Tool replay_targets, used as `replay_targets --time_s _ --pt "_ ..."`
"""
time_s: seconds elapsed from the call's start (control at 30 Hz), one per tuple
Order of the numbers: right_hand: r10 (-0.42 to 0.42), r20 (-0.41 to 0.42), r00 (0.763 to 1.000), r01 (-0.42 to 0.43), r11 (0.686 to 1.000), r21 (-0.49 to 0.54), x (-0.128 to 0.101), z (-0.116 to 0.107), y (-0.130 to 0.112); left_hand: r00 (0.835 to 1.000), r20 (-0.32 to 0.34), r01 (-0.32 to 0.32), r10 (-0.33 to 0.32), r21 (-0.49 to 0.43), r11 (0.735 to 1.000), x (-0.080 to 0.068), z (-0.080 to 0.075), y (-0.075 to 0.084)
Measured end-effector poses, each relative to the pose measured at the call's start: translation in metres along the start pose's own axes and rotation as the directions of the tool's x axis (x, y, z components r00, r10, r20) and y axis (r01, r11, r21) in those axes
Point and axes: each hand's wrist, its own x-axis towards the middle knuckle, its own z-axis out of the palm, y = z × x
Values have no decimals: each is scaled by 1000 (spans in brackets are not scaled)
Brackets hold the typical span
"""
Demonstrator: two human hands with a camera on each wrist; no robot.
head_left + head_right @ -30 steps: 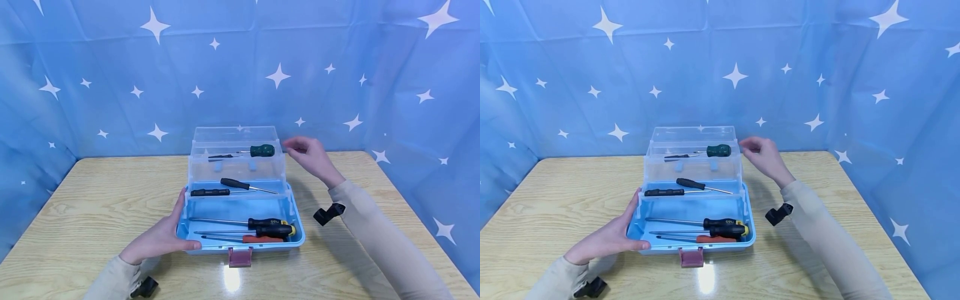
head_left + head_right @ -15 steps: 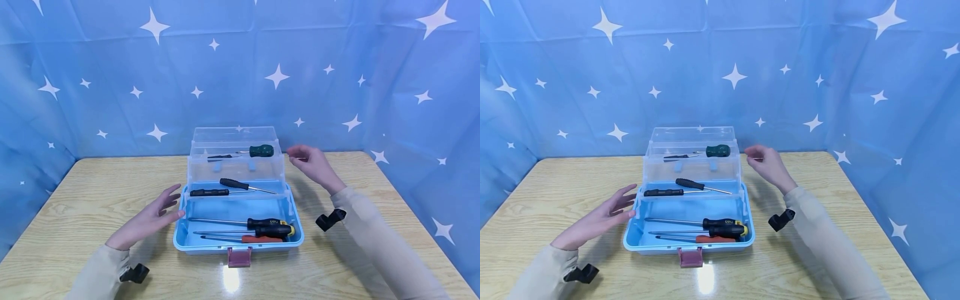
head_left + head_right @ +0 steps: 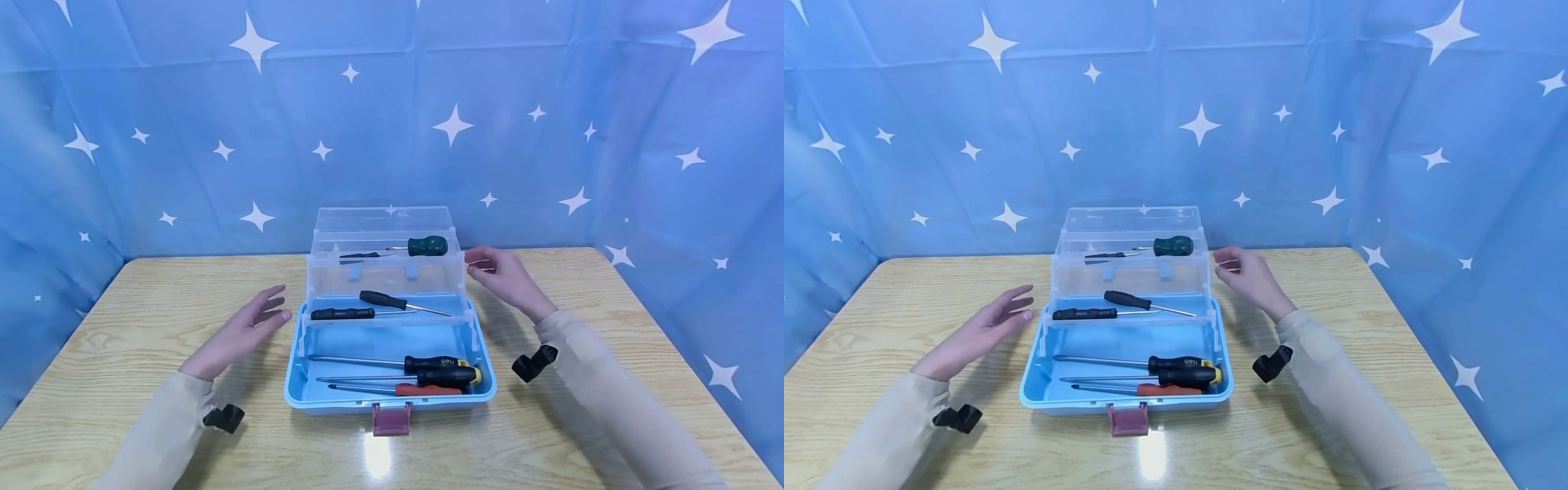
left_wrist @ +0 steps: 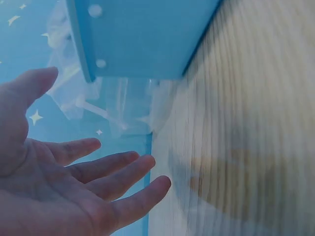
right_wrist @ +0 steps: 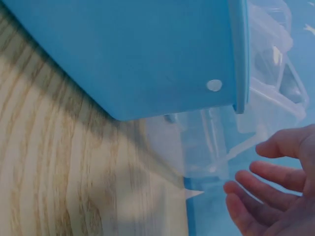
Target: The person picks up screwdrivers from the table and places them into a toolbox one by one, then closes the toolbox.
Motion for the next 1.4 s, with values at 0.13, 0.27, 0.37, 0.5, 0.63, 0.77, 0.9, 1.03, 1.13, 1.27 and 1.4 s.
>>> replay_targets --time_s 0.13,0.27,0.37,0.5,0.63,0.77,0.9,1.03,1.13,1.27,1.4 --pt "10 14 1000 -10 1000 -8 2 3 2 1000 -16 14 -14 30 999 12 -1 -2" --pt "15 23 1000 -14 1000 -10 4 5 5 999 -18 38 -37 63 997 24 -2 -2" --pt "21 26 999 -20 1000 -19 5 6 6 998 -13 58 -57 84 995 32 -2 -2" --pt "25 34 999 -24 999 -34 9 7 8 997 -16 71 -69 106 992 42 -2 -2" --pt "33 47 998 -31 998 -53 12 10 9 997 -6 71 -71 132 989 51 0 -3" --pt "28 56 998 -24 997 -67 15 12 12 998 3 55 -56 151 987 59 2 -1" --pt "22 70 997 -17 997 -73 17 14 13 999 12 50 -53 162 986 67 3 1" --pt "39 83 996 -31 995 -95 21 16 14 996 31 73 -80 175 982 71 4 3" --pt "61 95 994 -51 993 -109 24 17 14 995 41 85 -94 186 979 73 5 5" --pt "85 102 991 -75 992 -100 28 17 16 994 53 85 -97 201 976 76 7 6" --pt "100 99 990 -91 992 -88 30 17 18 991 73 92 -109 197 976 78 7 6"
